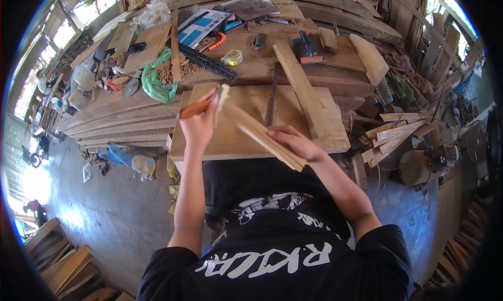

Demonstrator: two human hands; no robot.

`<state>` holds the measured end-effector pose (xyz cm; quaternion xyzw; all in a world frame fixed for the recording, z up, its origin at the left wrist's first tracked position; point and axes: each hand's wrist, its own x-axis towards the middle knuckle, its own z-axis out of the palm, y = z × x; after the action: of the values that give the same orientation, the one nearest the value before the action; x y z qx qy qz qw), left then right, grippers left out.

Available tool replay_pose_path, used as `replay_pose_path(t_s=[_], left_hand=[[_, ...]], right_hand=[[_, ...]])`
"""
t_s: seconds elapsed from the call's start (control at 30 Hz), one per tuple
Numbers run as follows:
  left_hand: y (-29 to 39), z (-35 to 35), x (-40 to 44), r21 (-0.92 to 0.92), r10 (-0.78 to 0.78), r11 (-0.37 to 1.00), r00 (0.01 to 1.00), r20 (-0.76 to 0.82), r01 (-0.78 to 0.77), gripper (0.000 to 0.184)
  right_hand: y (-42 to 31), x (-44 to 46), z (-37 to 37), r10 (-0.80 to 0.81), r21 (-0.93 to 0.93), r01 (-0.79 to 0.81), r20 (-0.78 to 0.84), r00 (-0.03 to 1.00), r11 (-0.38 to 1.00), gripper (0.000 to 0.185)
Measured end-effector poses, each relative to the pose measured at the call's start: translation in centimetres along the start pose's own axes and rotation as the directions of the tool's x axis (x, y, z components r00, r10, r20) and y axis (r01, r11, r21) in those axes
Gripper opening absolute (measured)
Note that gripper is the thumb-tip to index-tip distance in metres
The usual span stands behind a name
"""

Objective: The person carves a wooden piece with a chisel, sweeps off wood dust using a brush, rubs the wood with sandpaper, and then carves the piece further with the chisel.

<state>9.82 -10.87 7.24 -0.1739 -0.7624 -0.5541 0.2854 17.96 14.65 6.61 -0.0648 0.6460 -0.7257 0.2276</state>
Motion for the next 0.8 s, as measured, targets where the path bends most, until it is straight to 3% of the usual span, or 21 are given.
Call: replay_pose_path(t_s=[0.07, 0.1, 0.2, 0.3, 0.4, 0.43, 0.47, 0.53, 0.57, 0.6, 0.63, 0.67, 0.73, 0.8], left_hand=[[-1.4, 0.3, 1.5, -0.022, -0.061, 0.998, 0.998, 0.009, 0.062, 0.021], [-2.1, 0.4, 2.0, -0.027, -0.097, 0.995, 0.995, 0.017, 0.097, 0.021], [-0.7, 0.2, 4.2, 0.234, -0.179, 0.957, 0.984, 0.008, 0.172, 0.022], [-5.2, 1.1, 7.3, -0.027, -0.128, 0.991, 0.992, 0.007, 0.128, 0.026], [-6.1, 3.6, 10.0, -0.206, -0.352, 0.893, 0.907, 0.229, 0.399, 0.03], [-7.2, 4.7, 10.7, -0.129, -0.348, 0.91, 0.896, 0.276, 0.393, 0.037], [-7.8, 5.6, 11.1, 0.091, -0.37, 0.929, 0.889, 0.27, 0.359, 0.044], [-8.3, 7.8, 11.6, 0.13, -0.201, 0.978, 0.914, 0.351, 0.165, 0.054], [-7.8, 8.6, 11.8, 0.236, -0.293, 0.95, 0.847, 0.444, 0.205, 0.058], [-5.9, 9.0, 12.4, 0.344, -0.385, 0.911, 0.763, 0.518, 0.226, 0.063], [-6.7, 10.0, 12.7, 0.245, -0.314, 0.947, 0.762, 0.567, 0.208, 0.07], [-7.4, 10.7, 13.2, 0.344, -0.431, 0.899, 0.686, 0.586, 0.272, 0.082], [-7.8, 12.2, 13.9, 0.365, -0.302, 0.924, 0.799, 0.519, 0.112, 0.093], [-8.2, 13.6, 16.1, 0.412, -0.312, 0.905, 0.823, 0.474, 0.106, 0.096]], right_hand=[[-0.2, 0.4, -0.7, -0.056, -0.184, 0.078, 0.122, 0.991, 0.98, 0.05], [-0.9, 0.4, -0.7, -0.087, -0.122, 0.105, 0.148, 0.985, 0.987, 0.049], [-3.5, 1.7, -1.0, -0.188, -0.261, 0.175, -0.025, 0.982, 0.95, 0.046], [-5.4, 4.2, -1.9, -0.147, -0.183, 0.101, -0.261, 0.954, 0.978, 0.048], [-4.8, 8.4, -4.6, -0.058, 0.122, 0.11, -0.369, 0.927, 0.986, 0.047], [-5.6, 9.0, -4.6, -0.021, 0.209, 0.12, -0.423, 0.906, 0.971, 0.04], [-4.8, 10.0, -6.2, -0.018, 0.359, 0.134, -0.308, 0.951, 0.924, 0.037], [-3.8, 12.1, -9.4, -0.08, 0.62, 0.101, -0.062, 0.995, 0.778, 0.032], [-4.1, 12.5, -9.5, 0.023, 0.675, 0.08, -0.143, 0.989, 0.734, 0.029], [-4.3, 12.9, -10.0, 0.039, 0.706, 0.052, -0.112, 0.993, 0.707, 0.03], [-4.3, 13.5, -10.7, 0.054, 0.735, 0.021, -0.079, 0.995, 0.678, 0.031], [-4.3, 14.1, -11.3, 0.069, 0.761, -0.012, -0.043, 0.997, 0.648, 0.032], [-5.3, 14.3, -11.0, 0.025, 0.755, 0.04, -0.074, 0.997, 0.654, 0.038], [-5.2, 15.2, -11.6, -0.045, 0.785, 0.037, -0.012, 0.999, 0.618, 0.037]])
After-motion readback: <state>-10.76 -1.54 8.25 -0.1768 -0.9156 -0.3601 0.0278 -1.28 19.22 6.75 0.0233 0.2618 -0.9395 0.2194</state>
